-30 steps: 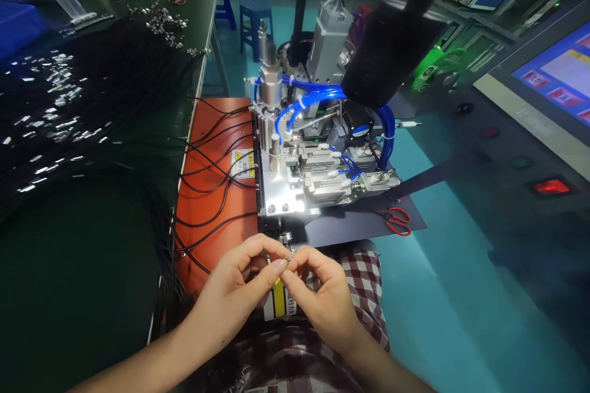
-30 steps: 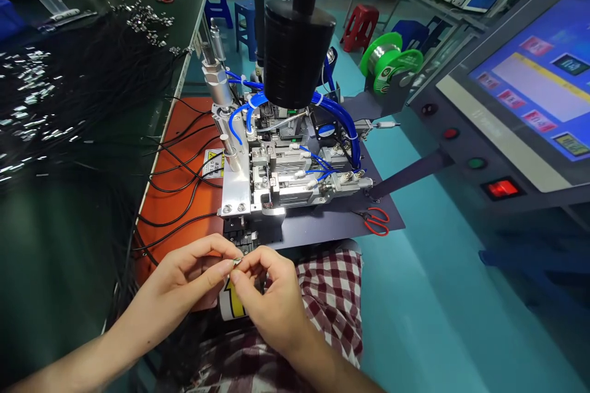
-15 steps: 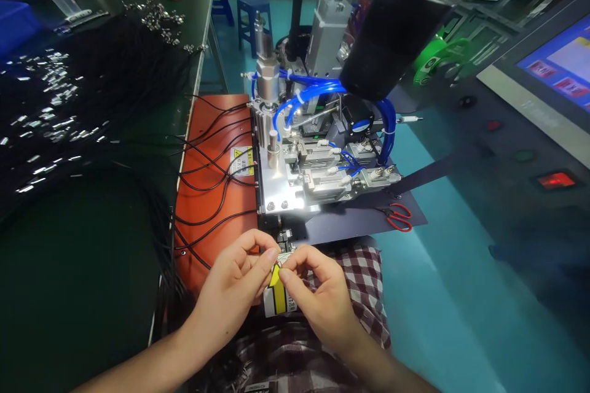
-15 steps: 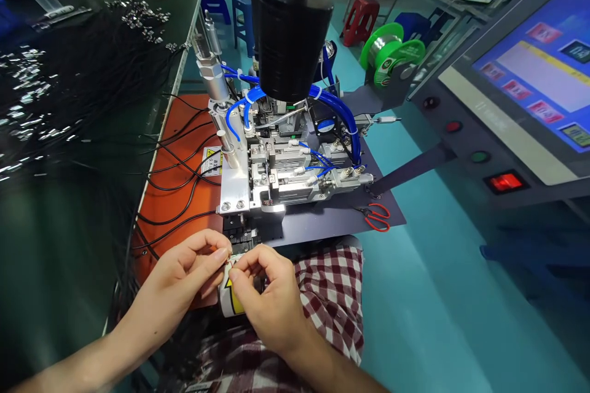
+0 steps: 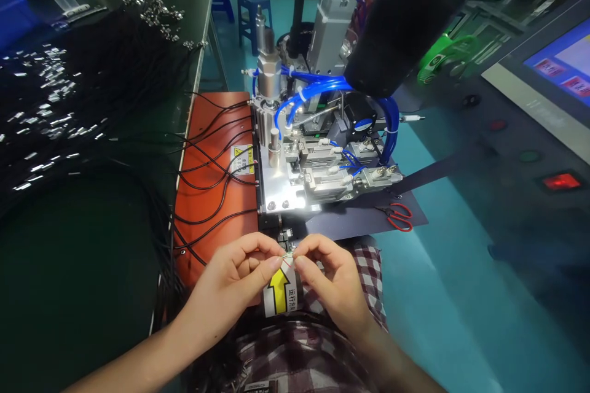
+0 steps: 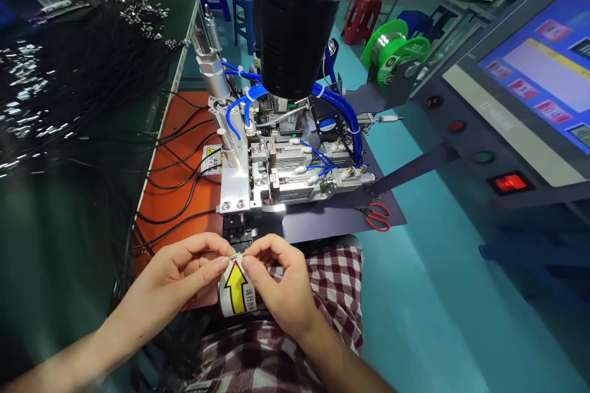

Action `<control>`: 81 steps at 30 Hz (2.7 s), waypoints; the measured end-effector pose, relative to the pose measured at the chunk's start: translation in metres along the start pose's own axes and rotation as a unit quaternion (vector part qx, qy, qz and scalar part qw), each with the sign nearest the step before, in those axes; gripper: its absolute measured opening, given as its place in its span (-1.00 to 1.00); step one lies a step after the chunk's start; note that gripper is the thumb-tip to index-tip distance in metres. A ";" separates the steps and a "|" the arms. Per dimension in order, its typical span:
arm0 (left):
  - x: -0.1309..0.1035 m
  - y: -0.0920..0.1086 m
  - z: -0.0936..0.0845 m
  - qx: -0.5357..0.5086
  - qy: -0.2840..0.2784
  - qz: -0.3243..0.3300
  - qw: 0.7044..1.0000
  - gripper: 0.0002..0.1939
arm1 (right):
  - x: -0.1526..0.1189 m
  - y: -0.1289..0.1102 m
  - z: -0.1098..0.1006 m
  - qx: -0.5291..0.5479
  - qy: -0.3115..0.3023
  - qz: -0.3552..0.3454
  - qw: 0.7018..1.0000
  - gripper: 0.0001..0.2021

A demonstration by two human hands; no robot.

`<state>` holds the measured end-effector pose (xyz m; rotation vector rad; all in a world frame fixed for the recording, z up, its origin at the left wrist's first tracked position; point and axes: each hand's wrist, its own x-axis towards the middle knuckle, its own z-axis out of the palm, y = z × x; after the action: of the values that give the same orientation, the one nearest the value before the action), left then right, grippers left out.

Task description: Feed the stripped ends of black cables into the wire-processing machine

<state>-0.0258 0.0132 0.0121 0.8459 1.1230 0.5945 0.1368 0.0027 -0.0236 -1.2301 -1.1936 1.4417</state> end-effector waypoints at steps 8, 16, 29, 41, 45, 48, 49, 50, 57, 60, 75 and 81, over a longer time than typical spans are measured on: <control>0.000 -0.002 -0.001 0.035 0.006 0.000 0.999 -0.75 | 0.000 0.003 0.000 0.060 -0.019 0.021 0.998 -0.89; 0.000 0.003 0.000 0.084 0.022 0.014 0.996 -0.80 | 0.006 0.002 -0.004 0.056 -0.082 0.054 0.994 -0.81; 0.004 -0.002 0.000 0.064 0.016 -0.002 0.998 -0.84 | 0.014 -0.002 -0.014 0.017 -0.146 0.001 0.989 -0.87; 0.006 -0.007 0.000 0.036 0.026 -0.015 0.999 -0.79 | 0.001 -0.001 -0.002 -0.097 -0.011 -0.019 0.995 -0.93; 0.008 -0.008 0.000 0.028 0.029 -0.006 0.999 -0.79 | 0.002 -0.001 0.002 -0.150 -0.009 -0.059 0.987 -0.88; 0.006 -0.012 0.000 0.043 0.046 0.027 0.998 -0.80 | 0.002 0.002 0.002 -0.141 -0.020 -0.035 0.989 -0.87; 0.005 -0.014 0.001 0.062 0.061 0.052 0.995 -0.82 | 0.002 0.002 0.001 -0.129 -0.022 -0.020 0.991 -0.86; 0.005 -0.016 0.002 0.085 0.078 0.080 0.990 -0.83 | 0.002 0.003 0.001 -0.115 -0.025 -0.005 0.993 -0.86; 0.007 -0.014 0.003 0.074 0.072 0.067 0.992 -0.83 | 0.006 0.005 -0.004 -0.041 -0.053 0.031 0.997 -0.85; 0.009 -0.011 0.001 0.059 0.068 0.009 0.996 -0.78 | 0.007 0.007 -0.007 -0.038 -0.047 0.027 0.998 -0.85; 0.011 -0.014 0.000 0.083 0.065 0.051 0.993 -0.84 | 0.007 0.002 -0.001 -0.085 -0.030 -0.016 0.996 -0.87; 0.011 -0.021 -0.002 0.192 0.087 0.231 0.950 -0.90 | 0.008 0.002 -0.003 -0.010 -0.053 0.045 0.998 -0.85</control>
<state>-0.0241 0.0106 -0.0117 1.4394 1.2273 0.8650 0.1382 0.0110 -0.0272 -1.2472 -1.2411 1.5815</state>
